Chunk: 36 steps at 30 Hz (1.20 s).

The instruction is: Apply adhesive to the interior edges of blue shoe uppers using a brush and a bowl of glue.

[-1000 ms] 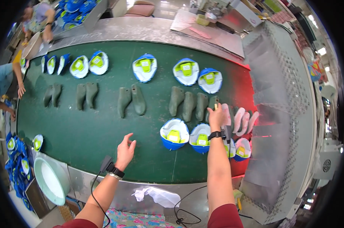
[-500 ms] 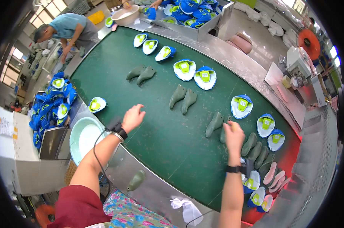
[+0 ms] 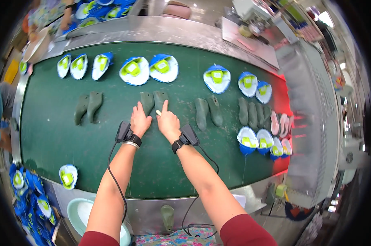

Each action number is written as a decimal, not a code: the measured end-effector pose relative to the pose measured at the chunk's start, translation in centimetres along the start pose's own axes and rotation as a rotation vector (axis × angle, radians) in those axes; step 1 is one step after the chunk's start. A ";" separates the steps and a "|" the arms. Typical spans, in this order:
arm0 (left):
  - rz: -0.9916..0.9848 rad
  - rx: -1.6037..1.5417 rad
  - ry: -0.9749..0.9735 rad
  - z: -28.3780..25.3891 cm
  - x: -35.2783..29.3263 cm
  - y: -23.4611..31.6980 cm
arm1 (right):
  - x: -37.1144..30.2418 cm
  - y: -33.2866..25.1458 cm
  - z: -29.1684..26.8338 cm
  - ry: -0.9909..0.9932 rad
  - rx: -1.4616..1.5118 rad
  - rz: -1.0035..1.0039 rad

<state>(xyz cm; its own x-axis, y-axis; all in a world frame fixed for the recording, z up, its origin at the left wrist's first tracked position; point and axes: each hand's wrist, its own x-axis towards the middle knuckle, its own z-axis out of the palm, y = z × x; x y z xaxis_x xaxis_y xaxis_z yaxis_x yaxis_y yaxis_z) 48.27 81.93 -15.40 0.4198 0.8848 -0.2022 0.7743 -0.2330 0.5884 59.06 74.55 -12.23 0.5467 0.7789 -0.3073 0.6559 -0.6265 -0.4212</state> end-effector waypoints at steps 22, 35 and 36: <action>0.219 -0.006 -0.096 11.2 -2.8 14.7 | -0.4 18.3 -7.2 0.227 -0.011 0.020; 0.259 0.319 0.677 -15.5 -2.6 -6.7 | -4.6 -3.6 -3.8 0.309 0.228 -0.313; 0.111 0.386 0.667 -18.6 -2.3 -11.1 | -4.0 -7.6 -1.3 0.283 0.308 -0.390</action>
<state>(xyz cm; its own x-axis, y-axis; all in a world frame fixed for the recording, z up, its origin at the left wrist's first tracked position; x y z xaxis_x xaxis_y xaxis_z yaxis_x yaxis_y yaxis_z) 29.91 89.96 -6.87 0.2258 0.8752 0.4278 0.9056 -0.3504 0.2388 52.58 76.11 -6.73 0.4403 0.8863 0.1437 0.6786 -0.2237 -0.6996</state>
